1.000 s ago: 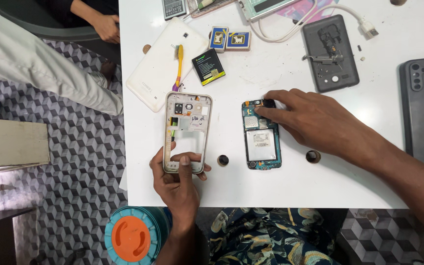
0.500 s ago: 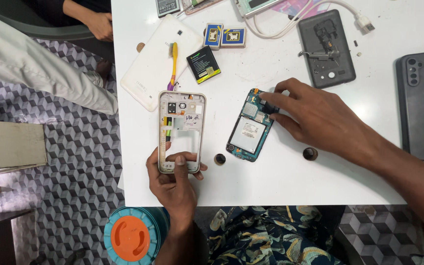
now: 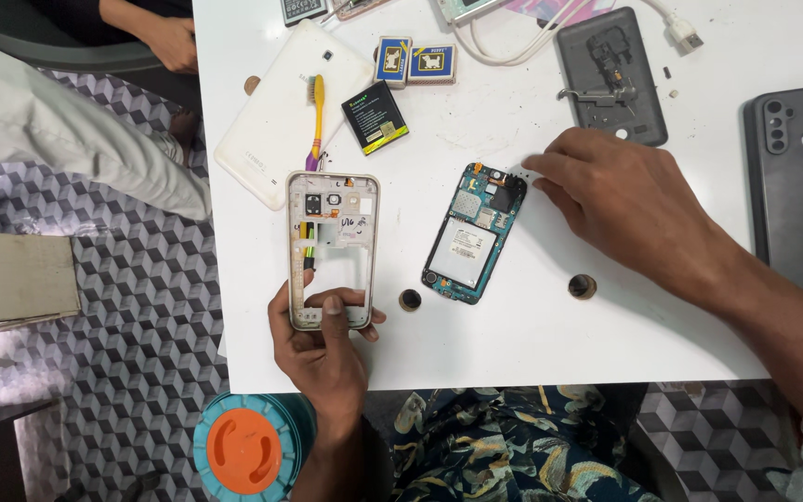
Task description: The person assembles a smartphone by connecting internal ribbon cables to the motherboard and placing the main assembly into the phone's back housing. They then use a screwdriver to secure the components with screws.
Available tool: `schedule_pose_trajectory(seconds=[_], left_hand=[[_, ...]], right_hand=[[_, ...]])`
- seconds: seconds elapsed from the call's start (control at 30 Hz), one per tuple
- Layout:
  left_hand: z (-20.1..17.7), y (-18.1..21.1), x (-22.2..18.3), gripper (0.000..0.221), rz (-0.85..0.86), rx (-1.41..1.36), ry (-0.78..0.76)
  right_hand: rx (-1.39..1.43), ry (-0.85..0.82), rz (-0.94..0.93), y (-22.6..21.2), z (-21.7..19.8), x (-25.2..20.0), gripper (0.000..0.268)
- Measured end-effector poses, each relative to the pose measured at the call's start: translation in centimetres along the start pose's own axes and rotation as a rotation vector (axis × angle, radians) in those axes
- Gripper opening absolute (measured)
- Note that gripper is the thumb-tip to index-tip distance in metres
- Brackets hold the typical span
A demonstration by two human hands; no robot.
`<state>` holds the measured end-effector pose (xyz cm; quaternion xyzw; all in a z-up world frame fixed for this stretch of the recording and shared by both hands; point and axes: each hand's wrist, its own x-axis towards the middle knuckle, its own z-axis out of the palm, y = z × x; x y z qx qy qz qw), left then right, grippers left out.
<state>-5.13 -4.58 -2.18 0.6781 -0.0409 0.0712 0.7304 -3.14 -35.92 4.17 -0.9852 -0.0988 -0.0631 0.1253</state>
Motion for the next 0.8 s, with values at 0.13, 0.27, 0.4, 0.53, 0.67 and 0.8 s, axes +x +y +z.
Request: schedule_pose_trajectory(seconds=[0.13, 0.27, 0.4, 0.53, 0.67, 0.8], left_hand=[[-0.07, -0.08, 0.05, 0.037, 0.01, -0.005, -0.01], [-0.1, -0.21, 0.03, 0.037, 0.009, -0.005, -0.004], [-0.06, -0.22, 0.05, 0.036, 0.017, -0.008, -0.004], [-0.12, -0.24, 0.01, 0.035, 0.021, -0.004, -0.008], [-0.13, -0.3, -0.01, 0.035, 0.023, -0.014, -0.013], [-0.17, -0.36, -0.05, 0.035, 0.03, -0.02, -0.02]], right_hand=[[-0.049, -0.054, 0.022, -0.21, 0.07, 0.04, 0.024], [-0.07, -0.049, 0.048, -0.17, -0.26, -0.09, 0.02], [-0.057, -0.093, 0.089, -0.21, -0.49, 0.01, 0.02], [-0.08, -0.131, 0.113, -0.36, -0.48, 0.09, 0.023], [-0.05, -0.142, 0.142, -0.4, -0.33, 0.12, 0.039], [-0.039, -0.158, 0.134, -0.32, -0.1, 0.09, 0.028]])
